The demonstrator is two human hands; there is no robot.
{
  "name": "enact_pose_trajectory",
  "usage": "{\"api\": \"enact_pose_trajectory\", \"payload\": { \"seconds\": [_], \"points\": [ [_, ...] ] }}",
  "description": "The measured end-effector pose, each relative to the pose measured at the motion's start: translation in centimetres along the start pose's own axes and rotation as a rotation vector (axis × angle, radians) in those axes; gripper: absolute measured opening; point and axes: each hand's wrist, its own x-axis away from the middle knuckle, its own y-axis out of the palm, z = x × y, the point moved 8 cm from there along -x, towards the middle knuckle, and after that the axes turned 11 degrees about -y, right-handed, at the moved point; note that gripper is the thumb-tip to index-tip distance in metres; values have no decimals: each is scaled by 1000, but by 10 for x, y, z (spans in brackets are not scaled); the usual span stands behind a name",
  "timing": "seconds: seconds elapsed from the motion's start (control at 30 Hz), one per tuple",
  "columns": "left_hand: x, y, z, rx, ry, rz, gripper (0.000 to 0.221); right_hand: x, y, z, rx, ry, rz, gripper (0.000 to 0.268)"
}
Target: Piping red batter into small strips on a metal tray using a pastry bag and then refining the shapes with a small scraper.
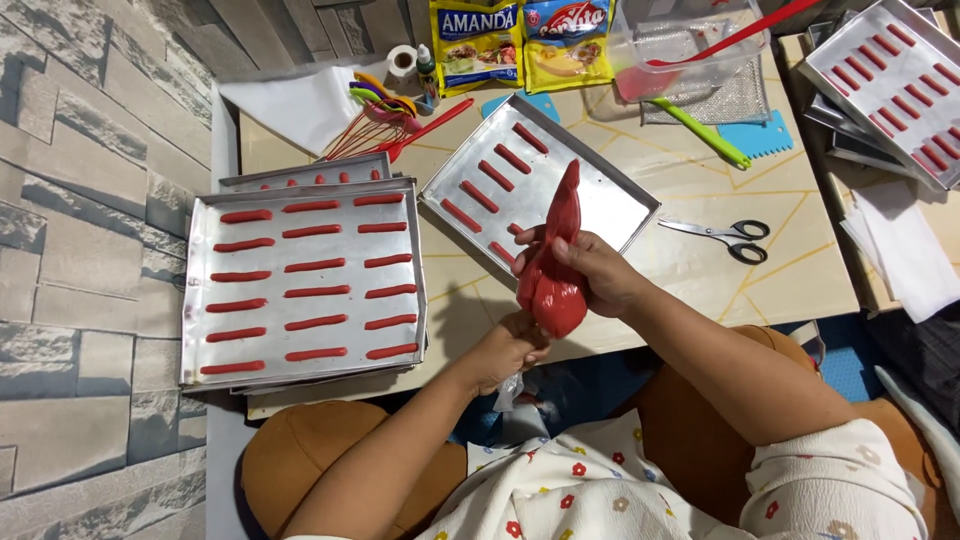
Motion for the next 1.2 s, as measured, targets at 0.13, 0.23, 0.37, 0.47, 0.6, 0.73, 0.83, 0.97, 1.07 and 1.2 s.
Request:
{"api": "enact_pose_trajectory", "payload": {
  "seconds": [0.13,0.23,0.37,0.47,0.6,0.73,0.83,0.97,1.07,1.2],
  "points": [
    [0,6,7,-218,124,-29,33,2,-3,-2,67,-33,-55,44],
    [-5,9,5,-266,237,-44,33,1,-5,-7,68,-65,-87,43],
    [3,18,24,-186,164,22,35,-6,-28,6,146,-34,12,29],
    [-12,8,-5,-193,158,19,36,-6,-47,21,260,13,96,23],
    [-14,9,-16,-132,159,6,37,-3,-45,22,507,112,126,22],
    [0,12,1,-257,127,100,35,0,-42,16,506,80,200,23],
    [5,18,8,-292,147,118,40,-2,-40,13,348,69,171,23],
    [-3,15,-8,-268,123,121,44,-1,-40,14,185,84,123,29],
    [6,21,11,-532,127,171,44,-1,-37,10,325,59,119,33],
    [27,37,51,-920,138,282,43,1,-47,7,604,71,210,37]
  ]
}}
